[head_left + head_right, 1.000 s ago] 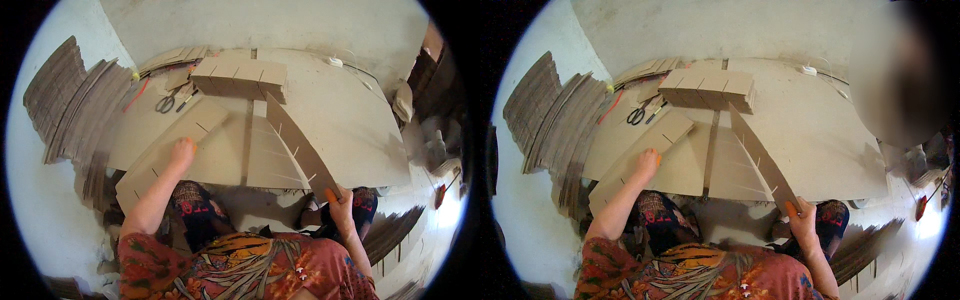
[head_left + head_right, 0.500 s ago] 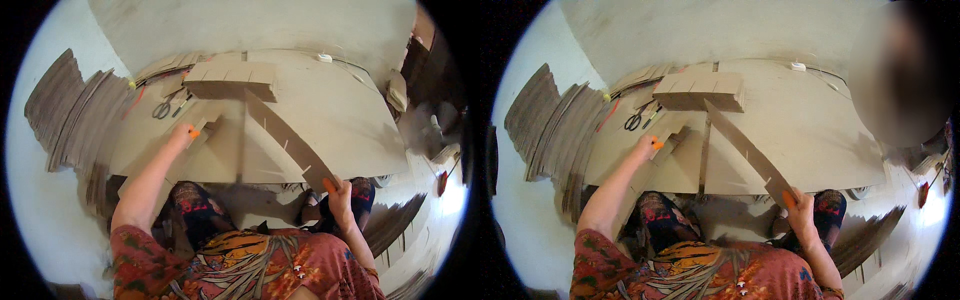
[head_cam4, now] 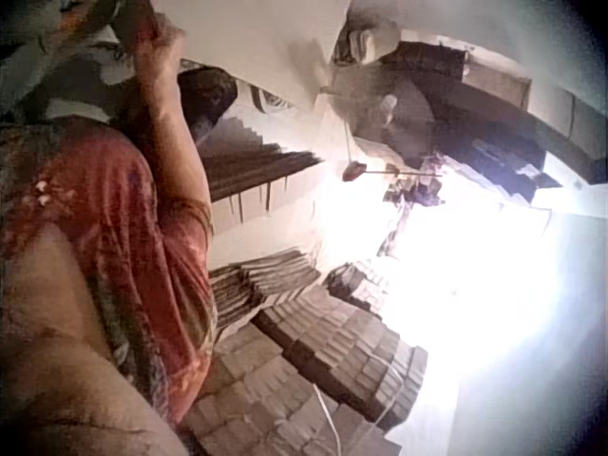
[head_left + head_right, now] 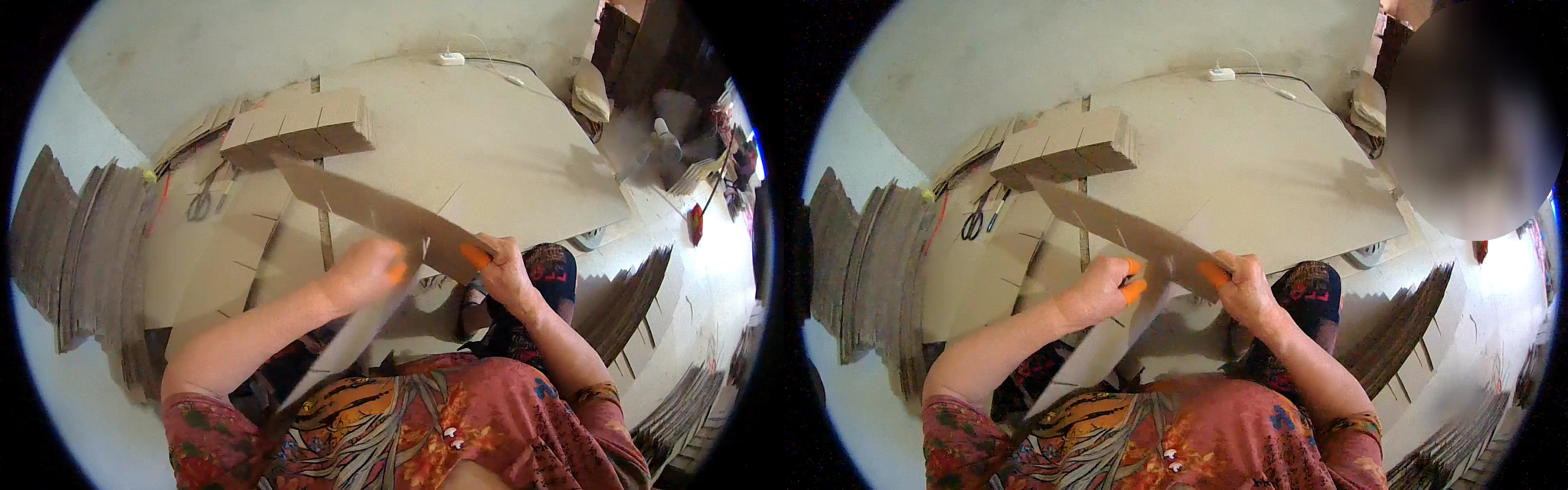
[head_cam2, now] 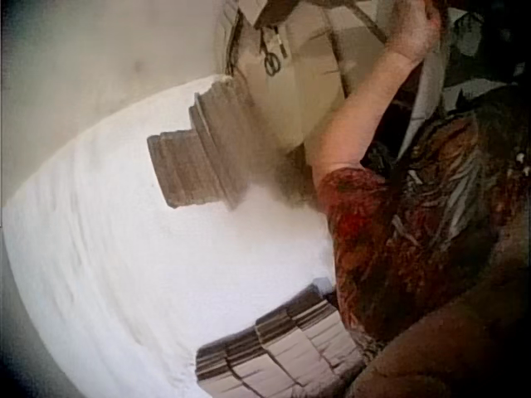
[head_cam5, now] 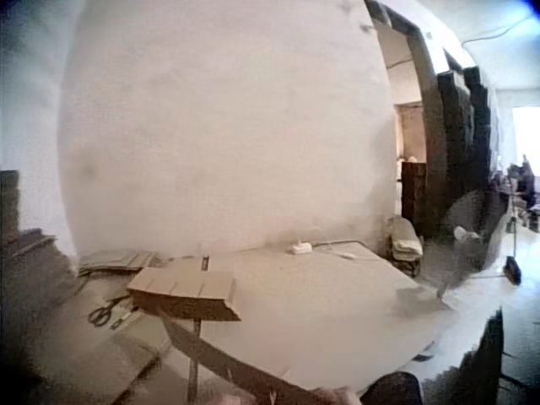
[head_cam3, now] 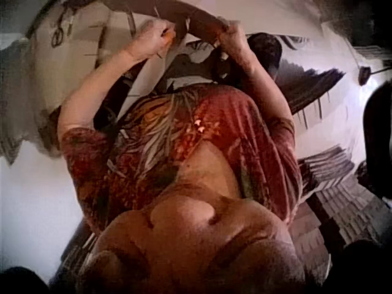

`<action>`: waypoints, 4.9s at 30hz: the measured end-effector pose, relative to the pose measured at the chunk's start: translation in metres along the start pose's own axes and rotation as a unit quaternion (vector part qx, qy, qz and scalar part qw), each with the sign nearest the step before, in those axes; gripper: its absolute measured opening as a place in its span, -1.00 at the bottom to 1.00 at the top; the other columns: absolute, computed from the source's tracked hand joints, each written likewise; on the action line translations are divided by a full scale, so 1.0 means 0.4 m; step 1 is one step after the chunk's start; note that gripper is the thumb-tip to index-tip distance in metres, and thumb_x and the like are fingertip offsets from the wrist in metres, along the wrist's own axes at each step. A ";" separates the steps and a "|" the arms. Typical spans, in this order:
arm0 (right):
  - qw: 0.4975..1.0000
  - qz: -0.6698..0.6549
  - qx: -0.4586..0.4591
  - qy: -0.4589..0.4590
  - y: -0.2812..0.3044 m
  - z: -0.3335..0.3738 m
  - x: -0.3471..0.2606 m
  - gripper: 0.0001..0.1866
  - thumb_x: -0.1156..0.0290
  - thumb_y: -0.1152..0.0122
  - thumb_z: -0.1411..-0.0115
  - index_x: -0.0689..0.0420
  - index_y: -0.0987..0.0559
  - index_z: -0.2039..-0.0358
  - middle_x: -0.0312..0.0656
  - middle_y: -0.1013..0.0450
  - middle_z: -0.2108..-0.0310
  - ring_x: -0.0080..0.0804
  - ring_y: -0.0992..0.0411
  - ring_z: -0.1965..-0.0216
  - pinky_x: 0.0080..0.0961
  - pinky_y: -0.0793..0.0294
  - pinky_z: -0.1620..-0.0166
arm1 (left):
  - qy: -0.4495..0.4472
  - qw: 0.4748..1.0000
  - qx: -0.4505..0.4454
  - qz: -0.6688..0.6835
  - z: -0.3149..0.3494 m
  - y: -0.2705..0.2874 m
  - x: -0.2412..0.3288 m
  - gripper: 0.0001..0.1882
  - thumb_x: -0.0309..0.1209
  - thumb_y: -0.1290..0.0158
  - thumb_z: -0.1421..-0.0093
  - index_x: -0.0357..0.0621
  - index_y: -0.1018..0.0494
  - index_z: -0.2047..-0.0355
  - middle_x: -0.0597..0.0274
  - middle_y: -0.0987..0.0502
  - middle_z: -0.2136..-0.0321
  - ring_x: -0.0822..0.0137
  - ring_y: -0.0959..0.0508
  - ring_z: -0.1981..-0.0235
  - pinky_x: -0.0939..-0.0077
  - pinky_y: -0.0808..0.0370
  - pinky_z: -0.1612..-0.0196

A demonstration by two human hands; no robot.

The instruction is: The person sits on the floor and folds pre-cut cardboard sheets into multi-compartment dividers. They repeatedly pick up flat sheets, fold along scored lines to form internal walls, and place the finished dividers into a growing stack.

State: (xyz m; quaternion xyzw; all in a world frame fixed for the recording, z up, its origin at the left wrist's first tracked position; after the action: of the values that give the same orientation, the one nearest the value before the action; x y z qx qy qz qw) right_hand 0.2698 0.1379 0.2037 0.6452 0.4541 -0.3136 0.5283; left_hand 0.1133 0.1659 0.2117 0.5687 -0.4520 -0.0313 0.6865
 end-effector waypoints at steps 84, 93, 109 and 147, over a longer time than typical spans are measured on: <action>0.941 0.258 -0.106 0.189 -0.097 -0.058 -0.104 -0.31 0.61 -0.01 0.07 0.02 -0.22 -0.16 -0.02 -0.43 0.53 -0.01 -0.41 0.56 -0.18 -0.40 0.47 | 0.215 0.967 0.105 0.091 0.048 0.160 -0.380 -0.75 -0.29 -0.11 -0.07 -0.28 -0.52 0.48 0.29 -0.47 0.63 0.47 -0.36 0.56 0.50 -0.32 0.44; 0.945 0.297 -0.110 0.087 -0.017 -0.101 0.007 -0.35 0.66 0.07 0.11 0.02 -0.36 -0.08 0.08 -0.37 0.62 0.02 -0.38 0.57 -0.24 -0.38 0.42 | 0.221 0.936 0.087 0.259 -0.019 0.124 -0.309 -0.72 -0.27 -0.13 -0.10 -0.26 -0.51 0.34 0.37 -0.47 0.57 0.57 -0.35 0.53 0.62 -0.31 0.44; 0.869 0.495 -0.028 -0.005 0.209 -0.408 0.226 -0.41 0.57 0.09 -0.05 -0.07 -0.25 -0.15 0.07 -0.45 0.45 0.00 -0.46 0.39 -0.13 -0.45 0.34 | 0.139 0.925 0.154 -0.319 -0.397 0.303 -0.484 -0.60 -0.29 -0.06 -0.09 -0.12 -0.36 0.05 0.02 -0.45 0.14 0.03 -0.44 0.12 0.21 -0.41 0.11; 0.873 -0.373 0.315 -0.017 0.350 -0.033 0.101 -0.74 0.52 -0.05 -0.16 0.18 -0.46 0.11 -0.26 -0.42 0.17 -0.47 -0.37 0.14 -0.53 -0.36 0.08 | 0.047 0.990 0.124 0.049 -0.154 0.100 -0.085 -0.65 -0.48 -0.11 -0.03 -0.34 -0.42 0.14 -0.01 -0.51 0.20 0.23 -0.52 0.21 0.43 -0.41 0.13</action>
State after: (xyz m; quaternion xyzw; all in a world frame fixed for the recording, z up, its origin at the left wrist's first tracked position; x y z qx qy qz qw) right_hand 0.4129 0.1569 0.2268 0.5543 0.5293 -0.6249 0.1486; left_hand 0.1149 0.2454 0.2276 0.6276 -0.4467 0.0856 0.6319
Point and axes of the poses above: each hand's wrist, its own z-axis away from the middle knuckle, its own y-axis out of the back of the hand, x = y × z, the point moved 10 cm from there along -z, towards the middle knuckle
